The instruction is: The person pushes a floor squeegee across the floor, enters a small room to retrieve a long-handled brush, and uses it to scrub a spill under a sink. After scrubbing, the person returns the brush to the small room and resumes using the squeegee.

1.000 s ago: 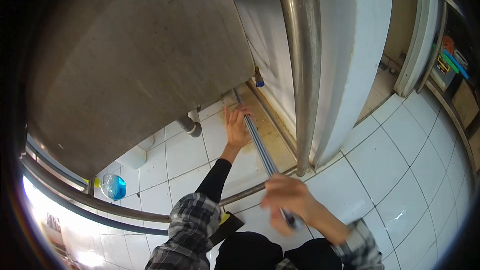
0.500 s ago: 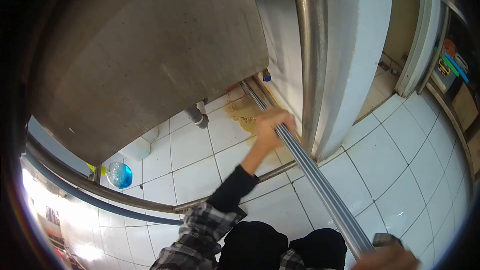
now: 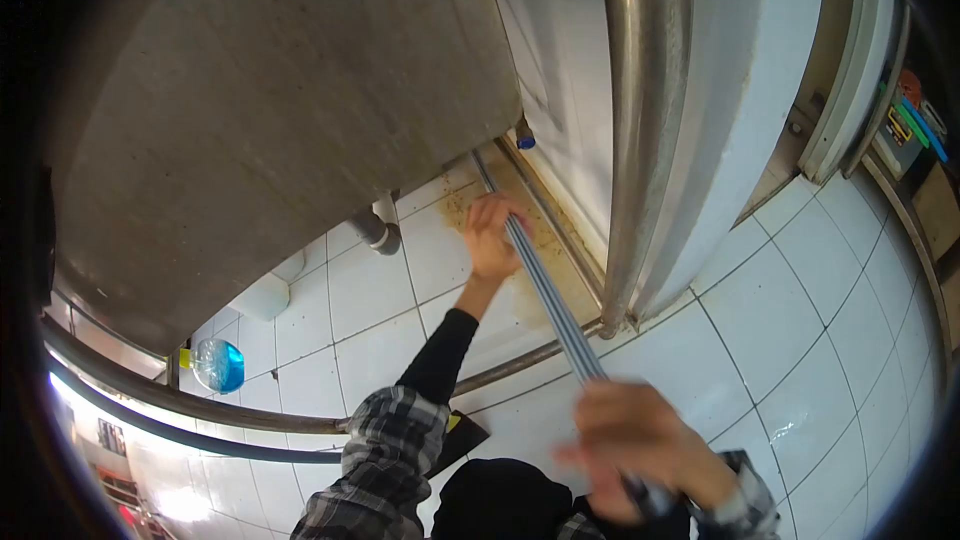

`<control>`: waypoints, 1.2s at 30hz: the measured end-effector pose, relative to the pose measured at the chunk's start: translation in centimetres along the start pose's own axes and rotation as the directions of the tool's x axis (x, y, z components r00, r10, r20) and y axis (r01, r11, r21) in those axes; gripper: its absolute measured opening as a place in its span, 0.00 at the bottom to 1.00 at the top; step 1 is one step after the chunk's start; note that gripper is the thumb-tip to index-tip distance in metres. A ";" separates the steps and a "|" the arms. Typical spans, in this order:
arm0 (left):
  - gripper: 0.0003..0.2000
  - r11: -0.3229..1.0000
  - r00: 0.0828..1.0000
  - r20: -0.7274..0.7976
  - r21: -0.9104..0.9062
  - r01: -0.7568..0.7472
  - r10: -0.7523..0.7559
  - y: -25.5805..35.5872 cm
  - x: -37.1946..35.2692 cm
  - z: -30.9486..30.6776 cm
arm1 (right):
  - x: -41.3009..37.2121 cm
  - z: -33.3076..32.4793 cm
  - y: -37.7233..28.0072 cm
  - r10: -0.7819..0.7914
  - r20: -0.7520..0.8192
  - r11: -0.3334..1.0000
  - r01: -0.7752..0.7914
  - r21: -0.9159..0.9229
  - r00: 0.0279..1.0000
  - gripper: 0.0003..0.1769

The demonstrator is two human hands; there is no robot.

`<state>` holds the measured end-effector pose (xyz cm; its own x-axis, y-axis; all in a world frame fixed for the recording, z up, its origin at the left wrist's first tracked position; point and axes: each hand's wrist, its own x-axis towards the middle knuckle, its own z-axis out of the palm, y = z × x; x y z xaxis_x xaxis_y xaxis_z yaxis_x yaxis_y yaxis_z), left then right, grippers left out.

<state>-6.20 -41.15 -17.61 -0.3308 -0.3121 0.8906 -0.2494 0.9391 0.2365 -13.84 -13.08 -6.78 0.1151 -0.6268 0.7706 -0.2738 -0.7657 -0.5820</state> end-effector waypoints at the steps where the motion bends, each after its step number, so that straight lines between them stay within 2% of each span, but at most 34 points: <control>1: 0.07 0.995 0.999 -0.036 -0.095 -0.033 0.029 2.4 0.2 -0.1 | 0.4 -2.5 -3.5 0.053 0.232 0.998 -0.049 -0.025 0.971 0.02; 2: 0.07 0.985 0.998 -0.048 -0.167 -0.047 0.039 4.7 0.5 -0.1 | -2.7 -1.5 -5.3 -0.114 -0.174 0.993 0.107 -0.054 0.978 0.13; 3: 0.08 0.969 0.997 -0.063 -0.240 -0.062 0.048 7.1 1.0 -0.1 | -2.7 -2.5 -8.7 -0.041 -0.155 0.999 0.037 -0.028 0.987 0.13; 5: 0.11 0.905 0.999 0.033 -0.425 -0.023 0.041 12.6 2.1 -1.6 | 0.3 -4.5 -13.8 -0.029 -0.084 0.997 0.034 0.063 0.996 0.13; 7: 0.11 0.894 0.996 0.050 -0.446 -0.038 0.067 16.9 3.1 -3.7 | 1.7 -5.0 -16.7 -0.052 -0.079 0.993 0.060 0.102 0.996 0.12; 11: 0.11 0.890 0.986 0.110 -0.450 -0.066 0.129 17.8 3.7 -4.9 | 2.7 -4.6 -19.1 -0.098 -0.074 0.986 0.107 0.127 0.992 0.12; 13: 0.10 0.922 0.985 0.121 -0.382 -0.068 0.123 16.1 3.8 -4.7 | 2.7 -4.0 -18.7 -0.101 -0.060 0.987 0.108 0.122 0.993 0.12; 15: 0.08 0.860 0.984 0.084 -0.501 -0.095 0.158 12.7 4.2 -3.7 | 1.9 -3.3 -16.7 -0.067 -0.025 0.995 0.069 0.073 0.997 0.12; 16: 0.08 0.896 0.985 0.123 -0.441 -0.059 0.125 10.1 4.1 -2.9 | 1.2 -3.0 -15.3 -0.027 0.011 1.000 0.027 -0.001 1.000 0.12; 17: 0.07 0.926 0.984 0.156 -0.376 -0.026 0.091 6.8 3.9 -1.8 | 0.8 -3.0 -13.6 0.091 0.063 0.968 -0.073 -0.240 0.994 0.09; 18: 0.07 0.963 0.968 0.249 -0.248 0.108 -0.044 3.9 3.7 -1.2 | 0.9 -2.3 -10.4 0.213 0.084 0.870 -0.150 -0.470 0.973 0.06; 19: 0.08 0.967 0.928 0.322 -0.106 0.231 -0.187 1.0 3.4 -0.6 | -0.1 -1.4 -4.9 0.060 0.021 0.988 -0.056 -0.142 0.998 0.03; 21: 0.05 0.973 0.972 0.159 -0.121 0.194 -0.174 -4.4 2.4 0.8 | 0.0 0.0 2.2 0.065 0.214 0.989 -0.035 -0.142 0.975 0.11; 22: 0.05 0.973 0.972 0.162 -0.123 0.193 -0.172 -5.9 2.0 0.8 | -0.2 1.2 6.4 0.005 0.203 0.980 0.036 -0.196 0.979 0.11; 24: 0.08 0.849 0.806 0.267 0.206 0.487 -0.528 -8.5 1.6 0.7 | 1.3 2.7 12.9 -0.038 0.263 0.964 0.105 -0.245 0.964 0.10; 26: 0.09 0.861 0.825 0.256 0.218 0.459 -0.504 -12.4 -0.9 2.2 | 2.7 3.8 18.5 -0.033 0.209 0.964 0.086 -0.252 0.977 0.11; 29: 0.11 0.874 0.841 0.249 0.224 0.432 -0.480 -13.2 -1.3 2.8 | 3.0 4.9 20.6 -0.004 0.135 0.974 0.035 -0.224 0.991 0.11; 31: 0.12 0.866 0.829 0.259 0.217 0.451 -0.496 -12.0 -1.4 2.8 | 2.4 5.6 20.4 0.038 0.125 0.983 -0.015 -0.183 0.991 0.11; 33: 0.08 0.913 0.901 0.241 0.287 0.288 -0.360 -11.1 -0.8 2.7 | 2.3 5.9 19.2 -0.002 -0.003 0.992 0.001 -0.126 1.000 0.13; 34: 0.08 0.912 0.900 0.242 0.291 0.290 -0.363 -10.4 -0.5 2.2 | 2.2 5.7 18.0 0.000 -0.003 0.993 0.000 -0.121 1.000 0.13; 36: 0.04 0.967 0.943 0.250 0.182 0.176 -0.219 -8.9 0.4 1.3 | 1.7 4.3 14.8 0.077 0.049 0.995 -0.074 -0.063 0.996 0.13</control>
<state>-5.30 -49.80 -19.83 -0.4849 -0.5359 0.6912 -0.4652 0.8272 0.3150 -13.56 -26.11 -15.17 0.1399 -0.6903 0.7099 -0.3410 -0.7066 -0.6200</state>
